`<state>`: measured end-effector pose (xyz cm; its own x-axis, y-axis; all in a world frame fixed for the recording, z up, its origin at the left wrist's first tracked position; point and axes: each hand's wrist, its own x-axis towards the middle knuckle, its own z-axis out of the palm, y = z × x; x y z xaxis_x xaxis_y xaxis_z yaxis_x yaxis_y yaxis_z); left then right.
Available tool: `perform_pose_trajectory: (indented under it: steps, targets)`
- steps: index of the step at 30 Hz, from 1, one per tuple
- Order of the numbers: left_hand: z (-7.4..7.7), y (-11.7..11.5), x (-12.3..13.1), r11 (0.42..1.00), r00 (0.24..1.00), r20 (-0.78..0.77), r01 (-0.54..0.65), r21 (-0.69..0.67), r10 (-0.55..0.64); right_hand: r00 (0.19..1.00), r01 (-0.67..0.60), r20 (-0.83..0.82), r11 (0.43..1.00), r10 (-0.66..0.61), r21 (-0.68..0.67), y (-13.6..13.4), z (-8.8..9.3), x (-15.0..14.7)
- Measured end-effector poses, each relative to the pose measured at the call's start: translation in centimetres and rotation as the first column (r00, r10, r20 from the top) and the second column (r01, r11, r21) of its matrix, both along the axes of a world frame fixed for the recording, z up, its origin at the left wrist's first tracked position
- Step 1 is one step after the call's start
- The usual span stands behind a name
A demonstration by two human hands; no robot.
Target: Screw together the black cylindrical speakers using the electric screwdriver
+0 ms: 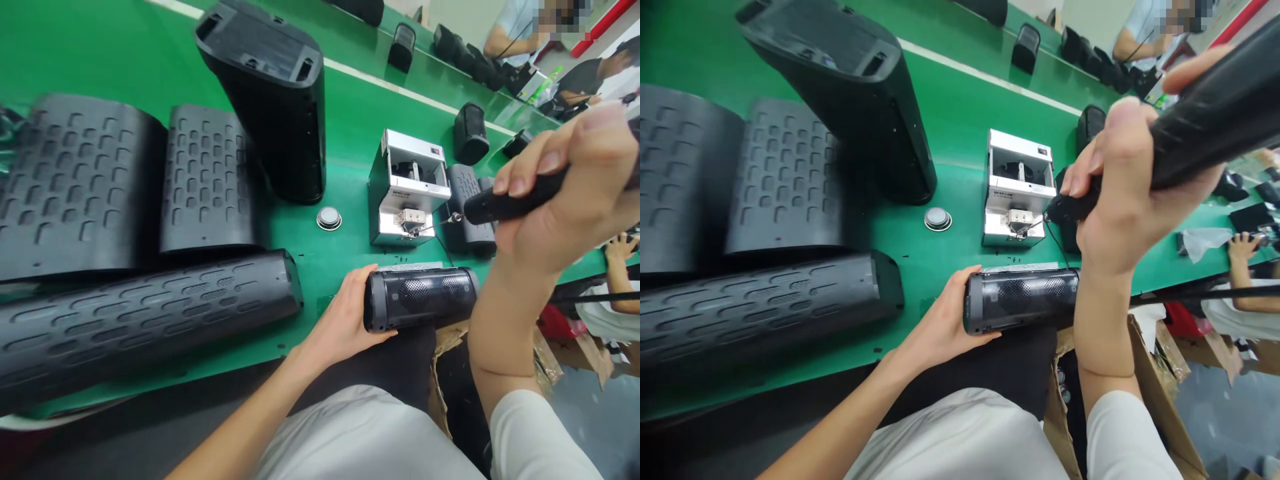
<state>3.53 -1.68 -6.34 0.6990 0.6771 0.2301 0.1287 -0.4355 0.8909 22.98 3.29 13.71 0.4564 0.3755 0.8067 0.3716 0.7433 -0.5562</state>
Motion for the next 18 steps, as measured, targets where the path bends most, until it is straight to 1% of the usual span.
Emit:
perform_pose_trajectory:
  steps: [1, 3, 6, 12, 15, 18]
  targets:
    - [0.0, 0.0, 0.0, 1.000, 1.000, -0.001, 0.000, -0.004, 0.000, 0.999, 0.029, 0.034, 0.999, -0.031, 0.038, 0.6, -0.2, 0.2]
    - [0.0, 0.0, 0.0, 1.000, 1.000, -0.003, -0.004, -0.008, 0.004, 0.996, 0.005, 0.088, 0.996, -0.012, 0.086, 1.7, -0.8, 0.7]
    - [-0.2, 0.0, 0.0, 1.000, 1.000, 0.000, -0.004, -0.008, 0.004, 0.994, -0.015, 0.107, 0.998, 0.008, 0.059, 2.5, -1.7, 1.3]
    - [-0.5, 0.0, 0.0, 1.000, 1.000, 0.002, -0.003, -0.001, 0.003, 0.995, -0.004, 0.097, 0.994, -0.007, 0.109, 2.6, -1.7, 1.5]
    - [-0.5, 0.0, 0.0, 1.000, 1.000, -0.008, -0.006, -0.018, 0.006, 0.997, -0.012, 0.081, 0.997, 0.006, 0.074, 2.9, -1.8, 1.2]
    - [-0.4, 0.0, -0.1, 1.000, 1.000, -0.011, -0.012, -0.022, 0.012, 0.996, 0.037, 0.076, 0.999, -0.038, 0.022, 3.1, -2.1, 1.2]
